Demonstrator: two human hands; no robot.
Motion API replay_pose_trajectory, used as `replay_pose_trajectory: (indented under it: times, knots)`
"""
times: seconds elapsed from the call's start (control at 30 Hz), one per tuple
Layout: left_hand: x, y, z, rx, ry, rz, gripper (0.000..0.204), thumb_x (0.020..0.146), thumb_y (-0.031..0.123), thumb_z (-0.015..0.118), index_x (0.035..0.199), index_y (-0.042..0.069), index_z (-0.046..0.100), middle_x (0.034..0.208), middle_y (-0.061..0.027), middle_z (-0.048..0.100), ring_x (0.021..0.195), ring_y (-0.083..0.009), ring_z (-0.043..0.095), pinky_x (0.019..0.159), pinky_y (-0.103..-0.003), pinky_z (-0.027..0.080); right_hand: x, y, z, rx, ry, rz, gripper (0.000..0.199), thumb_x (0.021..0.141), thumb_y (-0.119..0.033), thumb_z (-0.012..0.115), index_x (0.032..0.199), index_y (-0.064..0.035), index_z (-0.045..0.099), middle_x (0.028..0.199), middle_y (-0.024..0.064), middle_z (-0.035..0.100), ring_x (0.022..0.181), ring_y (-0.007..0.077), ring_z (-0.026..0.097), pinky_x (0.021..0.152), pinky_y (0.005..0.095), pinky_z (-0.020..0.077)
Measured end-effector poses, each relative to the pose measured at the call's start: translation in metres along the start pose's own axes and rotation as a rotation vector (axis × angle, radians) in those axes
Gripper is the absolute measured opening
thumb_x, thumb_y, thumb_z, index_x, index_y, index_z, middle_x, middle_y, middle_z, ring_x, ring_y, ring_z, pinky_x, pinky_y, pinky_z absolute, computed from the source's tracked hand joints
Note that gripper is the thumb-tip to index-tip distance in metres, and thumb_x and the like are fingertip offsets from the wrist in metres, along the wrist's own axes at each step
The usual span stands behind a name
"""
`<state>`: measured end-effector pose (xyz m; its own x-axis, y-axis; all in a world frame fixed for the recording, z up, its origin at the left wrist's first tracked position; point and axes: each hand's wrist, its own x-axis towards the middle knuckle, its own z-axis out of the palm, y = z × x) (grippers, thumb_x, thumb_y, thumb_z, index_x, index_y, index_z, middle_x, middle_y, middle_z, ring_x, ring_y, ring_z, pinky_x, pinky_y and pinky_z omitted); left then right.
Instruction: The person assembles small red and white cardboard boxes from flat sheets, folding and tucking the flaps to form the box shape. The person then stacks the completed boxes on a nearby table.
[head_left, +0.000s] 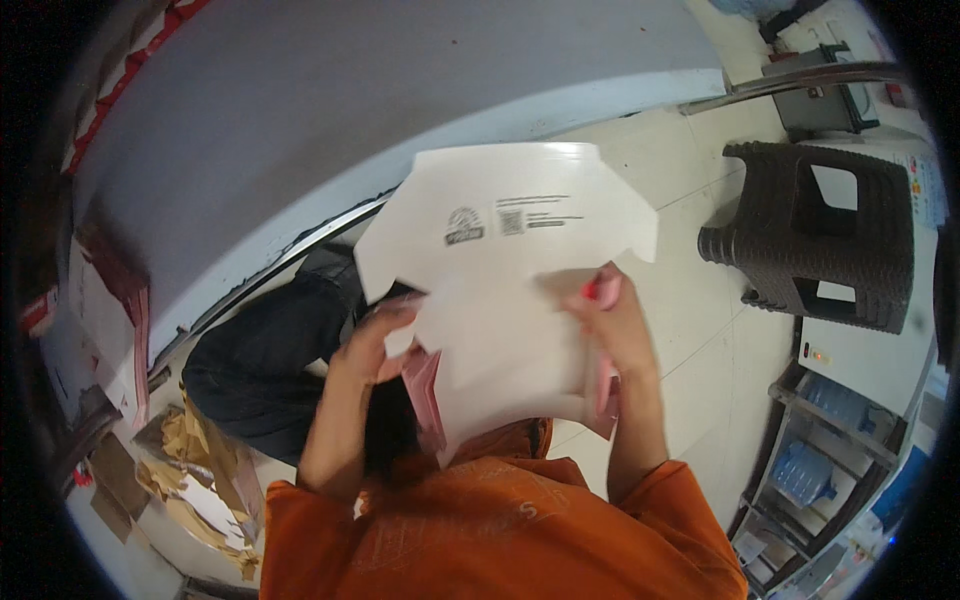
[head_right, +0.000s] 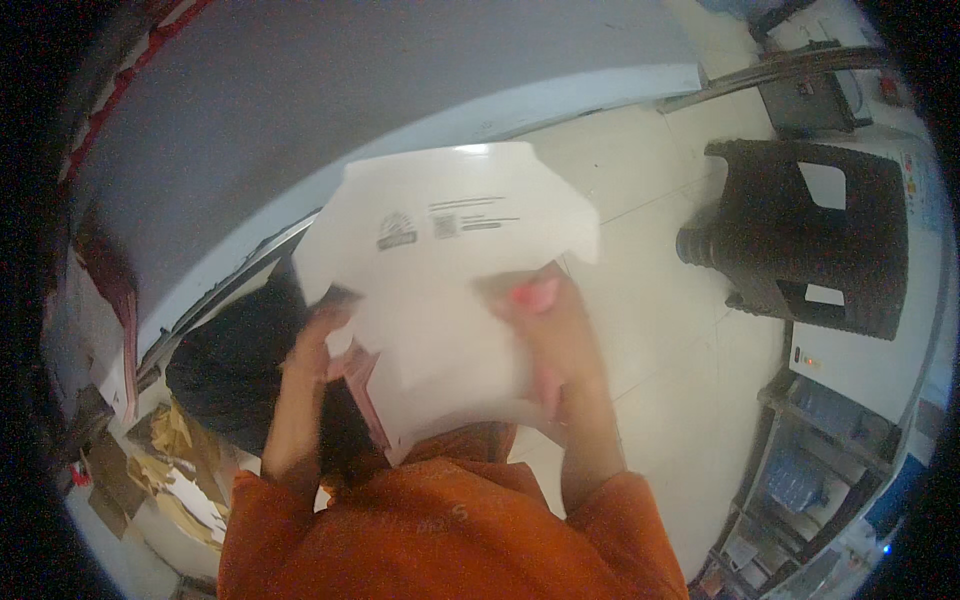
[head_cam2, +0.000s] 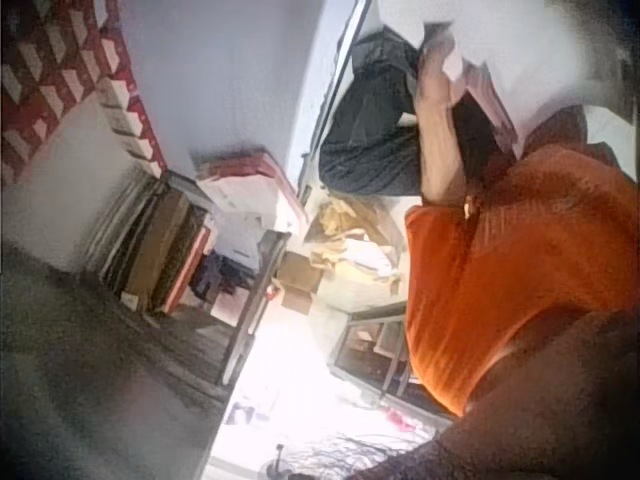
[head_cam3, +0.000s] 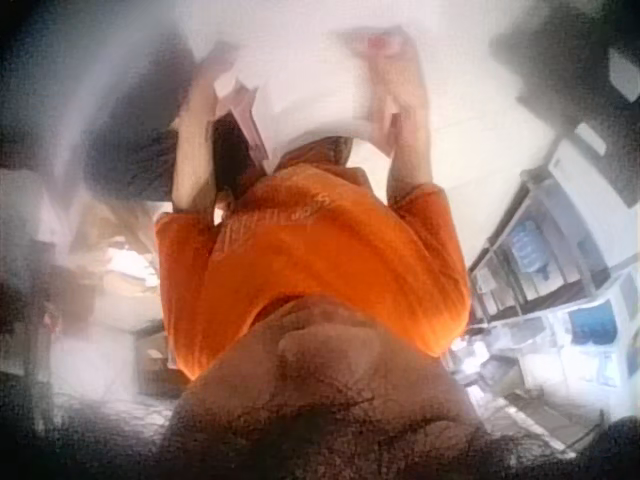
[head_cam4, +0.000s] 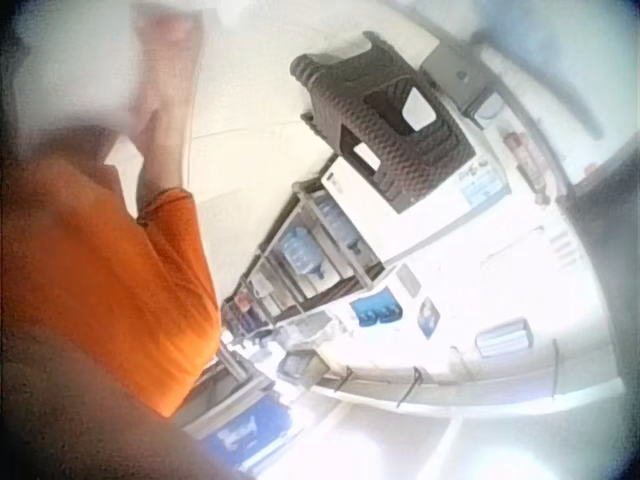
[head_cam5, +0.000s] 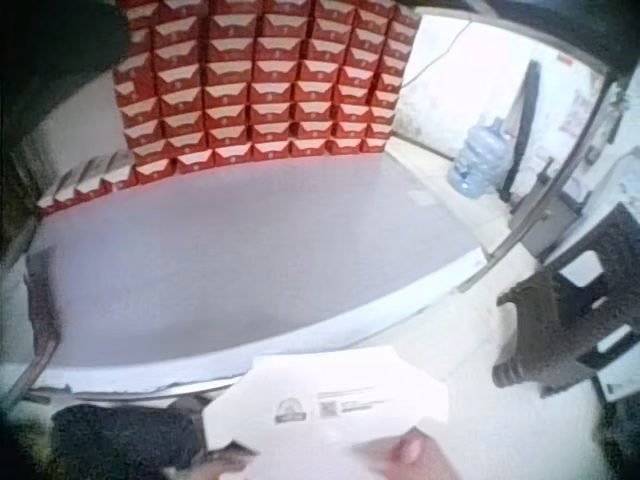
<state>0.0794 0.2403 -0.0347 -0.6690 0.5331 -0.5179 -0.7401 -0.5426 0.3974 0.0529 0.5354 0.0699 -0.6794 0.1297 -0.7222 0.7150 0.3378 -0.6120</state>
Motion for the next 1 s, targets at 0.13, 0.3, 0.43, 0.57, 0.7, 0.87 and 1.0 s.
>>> replay_pose_trajectory:
  times: [0.13,0.3,0.43,0.57,0.7,0.87,1.0]
  knots:
    - [-0.01,-0.057,-0.026,-0.27,-0.367,0.096,0.076,0.072,0.023,0.078,0.137,0.005,0.042,0.133,-0.0117,0.05,0.111,-0.0265,0.058,0.092,-0.04,0.048,0.014,0.015,0.063,-0.207,0.511,-0.31,0.06,0.078,-0.035,0.073,0.109,0.0097,0.046,0.099,0.0255,0.06,0.09,0.0421,0.06,0.082,0.0417,0.0491]
    - [-0.016,-0.007,0.011,-0.024,-0.141,0.214,0.082,0.069,0.031,0.08,0.137,0.004,0.042,0.132,-0.0112,0.05,0.111,-0.026,0.057,0.098,-0.041,0.045,0.02,0.042,0.033,0.094,0.235,-0.279,0.074,0.088,-0.056,0.049,0.125,0.0062,0.039,0.122,0.0254,0.051,0.115,0.0379,0.051,0.091,0.042,0.0439]
    - [0.004,0.034,0.04,0.246,0.257,0.008,0.076,0.073,0.035,0.077,0.133,0.002,0.043,0.119,-0.0115,0.058,0.104,-0.0225,0.059,0.09,-0.037,0.047,-0.019,0.049,0.043,0.987,0.122,-0.171,0.11,0.078,-0.086,0.026,0.141,0.0035,0.031,0.139,0.0123,0.045,0.125,0.0237,0.043,0.103,0.0378,0.0366]
    - [0.038,0.013,0.071,1.02,0.44,0.032,0.081,0.072,0.047,0.078,0.122,-0.006,0.043,0.104,-0.0213,0.063,0.096,-0.0317,0.063,0.083,-0.039,0.05,-0.04,0.064,0.063,1.328,-0.429,-0.609,0.117,0.074,-0.09,0.023,0.145,0.0023,0.027,0.142,0.0122,0.041,0.129,0.0236,0.04,0.108,0.0378,0.0315]
    - [0.046,-0.009,0.107,1.272,0.706,0.116,0.073,0.073,0.053,0.076,0.105,-0.005,0.045,0.103,-0.0275,0.062,0.097,-0.0411,0.063,0.084,-0.044,0.049,-0.03,0.086,0.048,1.436,-0.631,-0.888,0.111,0.079,-0.086,0.021,0.143,0.0039,0.03,0.144,0.0117,0.041,0.13,0.0231,0.038,0.112,0.0353,0.023]
    - [0.017,0.012,0.093,0.037,0.388,0.249,0.078,0.084,0.066,0.054,0.125,0.0,0.046,0.121,-0.0145,0.058,0.112,-0.0268,0.055,0.097,-0.042,0.042,0.045,0.116,-0.023,1.35,-0.039,-0.502,0.092,0.088,-0.075,0.03,0.127,0.0075,0.044,0.106,0.0125,0.056,0.095,0.0185,0.052,0.078,0.0295,0.0458]
    - [0.039,0.035,0.042,-0.08,-0.172,0.253,0.088,0.082,0.07,0.052,0.136,0.002,0.04,0.123,-0.0139,0.057,0.111,-0.0245,0.056,0.097,-0.041,0.043,0.093,0.099,-0.061,1.29,0.18,-0.28,0.092,0.086,-0.072,0.042,0.138,0.0044,0.038,0.122,0.0189,0.059,0.105,0.0315,0.059,0.092,0.0432,0.0475]
